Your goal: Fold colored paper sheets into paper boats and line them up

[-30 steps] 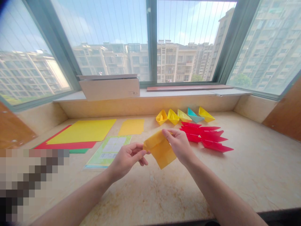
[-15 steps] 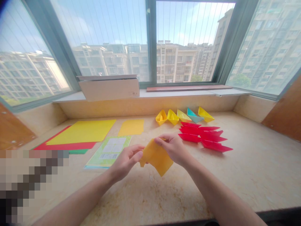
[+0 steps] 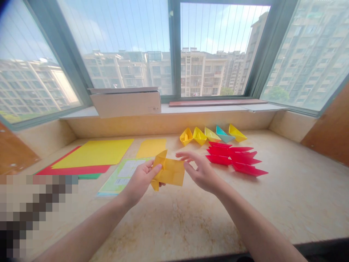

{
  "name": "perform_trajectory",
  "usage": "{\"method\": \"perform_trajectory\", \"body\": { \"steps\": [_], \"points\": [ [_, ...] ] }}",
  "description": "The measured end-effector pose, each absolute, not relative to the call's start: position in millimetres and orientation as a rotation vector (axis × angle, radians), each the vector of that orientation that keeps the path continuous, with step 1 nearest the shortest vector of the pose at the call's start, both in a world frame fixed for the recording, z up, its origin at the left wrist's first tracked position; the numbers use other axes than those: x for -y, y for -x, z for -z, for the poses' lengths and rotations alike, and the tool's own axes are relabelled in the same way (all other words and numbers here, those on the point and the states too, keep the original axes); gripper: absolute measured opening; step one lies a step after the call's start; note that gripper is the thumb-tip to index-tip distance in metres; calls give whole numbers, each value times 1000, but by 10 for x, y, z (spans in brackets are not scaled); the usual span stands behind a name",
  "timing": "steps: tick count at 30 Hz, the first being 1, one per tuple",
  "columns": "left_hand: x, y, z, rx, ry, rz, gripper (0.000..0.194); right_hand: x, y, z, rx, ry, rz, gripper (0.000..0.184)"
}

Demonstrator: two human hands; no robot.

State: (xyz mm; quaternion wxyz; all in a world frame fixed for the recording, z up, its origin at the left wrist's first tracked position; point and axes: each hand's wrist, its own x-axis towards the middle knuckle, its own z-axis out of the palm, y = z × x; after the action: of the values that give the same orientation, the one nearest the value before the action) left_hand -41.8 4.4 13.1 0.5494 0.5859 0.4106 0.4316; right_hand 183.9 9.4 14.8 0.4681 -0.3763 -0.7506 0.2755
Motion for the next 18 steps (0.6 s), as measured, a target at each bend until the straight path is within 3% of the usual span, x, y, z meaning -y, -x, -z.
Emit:
{"method": "perform_trajectory", "body": {
  "steps": [4,18],
  "points": [
    [-76,430,-117,-968,-1374,-1050,35,-85,-1835,-134,1966,861,-543,33],
    [-151,452,-41,-946,-1238,-1073,38,-71,-1871,-127,2192,933,-539,30]
  ]
}}
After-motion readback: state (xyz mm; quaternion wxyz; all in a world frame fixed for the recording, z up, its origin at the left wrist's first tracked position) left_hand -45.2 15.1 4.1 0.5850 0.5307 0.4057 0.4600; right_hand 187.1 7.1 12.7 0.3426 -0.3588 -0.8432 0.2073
